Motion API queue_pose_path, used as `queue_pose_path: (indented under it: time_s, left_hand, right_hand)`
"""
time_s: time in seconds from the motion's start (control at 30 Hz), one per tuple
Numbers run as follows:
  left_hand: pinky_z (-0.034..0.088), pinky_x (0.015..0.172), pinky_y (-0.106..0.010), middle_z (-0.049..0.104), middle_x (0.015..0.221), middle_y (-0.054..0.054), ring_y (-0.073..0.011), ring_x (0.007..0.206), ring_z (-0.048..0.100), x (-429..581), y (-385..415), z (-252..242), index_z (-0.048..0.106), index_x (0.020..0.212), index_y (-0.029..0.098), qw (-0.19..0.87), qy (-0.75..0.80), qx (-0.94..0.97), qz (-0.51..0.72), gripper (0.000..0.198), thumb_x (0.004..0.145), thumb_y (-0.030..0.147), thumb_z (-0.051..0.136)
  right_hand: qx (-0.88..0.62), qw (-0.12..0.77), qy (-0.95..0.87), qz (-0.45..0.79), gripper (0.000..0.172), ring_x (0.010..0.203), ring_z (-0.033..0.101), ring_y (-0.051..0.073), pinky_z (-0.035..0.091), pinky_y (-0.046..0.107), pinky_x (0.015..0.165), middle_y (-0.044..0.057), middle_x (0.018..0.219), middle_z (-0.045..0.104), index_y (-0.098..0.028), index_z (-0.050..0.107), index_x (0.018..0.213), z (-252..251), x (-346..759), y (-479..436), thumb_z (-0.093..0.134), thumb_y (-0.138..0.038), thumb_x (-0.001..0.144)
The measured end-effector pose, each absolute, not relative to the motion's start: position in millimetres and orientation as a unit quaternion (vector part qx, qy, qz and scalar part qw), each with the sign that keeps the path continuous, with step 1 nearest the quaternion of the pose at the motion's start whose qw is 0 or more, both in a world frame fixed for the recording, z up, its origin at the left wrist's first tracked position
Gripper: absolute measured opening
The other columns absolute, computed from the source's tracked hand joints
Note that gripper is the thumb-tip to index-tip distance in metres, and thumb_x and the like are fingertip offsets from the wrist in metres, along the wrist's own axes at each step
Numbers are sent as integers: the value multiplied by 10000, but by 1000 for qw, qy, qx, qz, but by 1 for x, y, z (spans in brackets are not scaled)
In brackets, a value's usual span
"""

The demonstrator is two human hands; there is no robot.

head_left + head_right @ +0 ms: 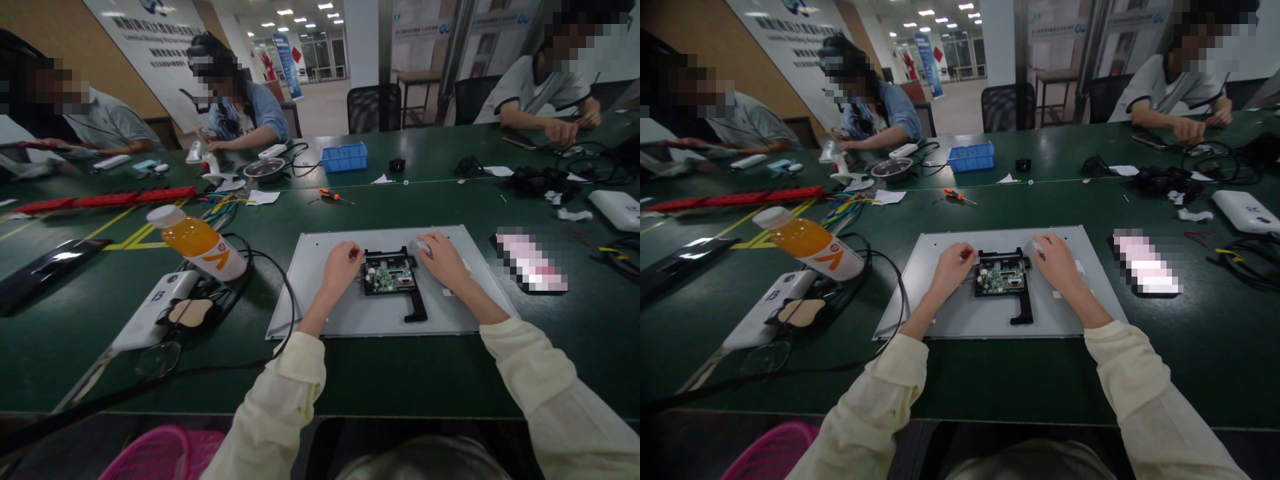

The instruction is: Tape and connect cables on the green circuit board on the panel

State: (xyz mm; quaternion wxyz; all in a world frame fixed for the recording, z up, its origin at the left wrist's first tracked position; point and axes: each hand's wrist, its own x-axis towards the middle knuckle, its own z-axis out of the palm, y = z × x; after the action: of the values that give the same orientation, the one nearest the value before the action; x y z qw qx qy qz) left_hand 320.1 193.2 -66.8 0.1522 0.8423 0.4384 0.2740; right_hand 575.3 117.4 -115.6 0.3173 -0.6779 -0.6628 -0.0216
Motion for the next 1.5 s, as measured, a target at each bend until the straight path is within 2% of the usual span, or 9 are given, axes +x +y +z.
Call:
queue_pose_path:
  time_s: [0.17,0.5,0.77,0.97,1.27,1.4,1.5]
  left_hand:
    - [416,684,-291,583,714,-25,-172,732,543,322,192,-72,554,702,187,142,429,860,239,232,869,347,533]
    - [394,679,-292,575,727,-28,-176,742,530,324,193,-73,542,704,193,129,436,865,213,192,868,292,526]
    - [400,698,-298,591,757,-41,-183,755,538,325,190,-70,547,717,192,119,444,865,200,216,880,330,521]
    - [409,731,-298,591,723,-41,-176,749,545,325,195,-70,520,663,192,149,454,852,216,306,925,289,396]
    - [412,662,-275,599,676,-2,-162,689,547,320,199,-70,568,697,188,229,485,802,263,211,853,249,439]
    - [432,698,-280,613,725,-11,-161,723,562,320,198,-64,568,729,182,220,483,799,283,189,860,230,442]
    - [445,784,-302,622,836,-49,-177,825,570,323,189,-54,574,811,171,166,448,828,295,176,889,234,429]
  right_hand:
    - [-680,321,-660,-16,357,1034,569,282,466,433,898,142,1126,591,-169,594,1195,-115,576,117,456,-234,873]
    - [-679,327,-657,-11,348,1044,566,273,465,413,897,134,1135,591,-167,592,1191,-114,575,116,455,-222,876]
    - [-671,345,-656,2,247,955,594,239,469,390,879,108,1055,615,-184,672,994,-109,575,116,459,-209,873]
    - [-660,391,-641,3,234,885,615,230,495,390,853,117,993,657,-155,706,879,-106,574,118,484,-219,843]
    - [-642,450,-620,12,331,968,635,243,512,427,905,123,1101,666,-148,690,1009,-105,569,119,536,-148,716]
    - [-642,452,-619,-5,274,955,636,233,506,418,908,119,1062,683,-152,701,969,-104,569,119,504,-156,779]
    - [-635,442,-633,-9,268,959,631,227,488,416,921,108,1023,694,-164,711,938,-103,569,119,458,-180,848]
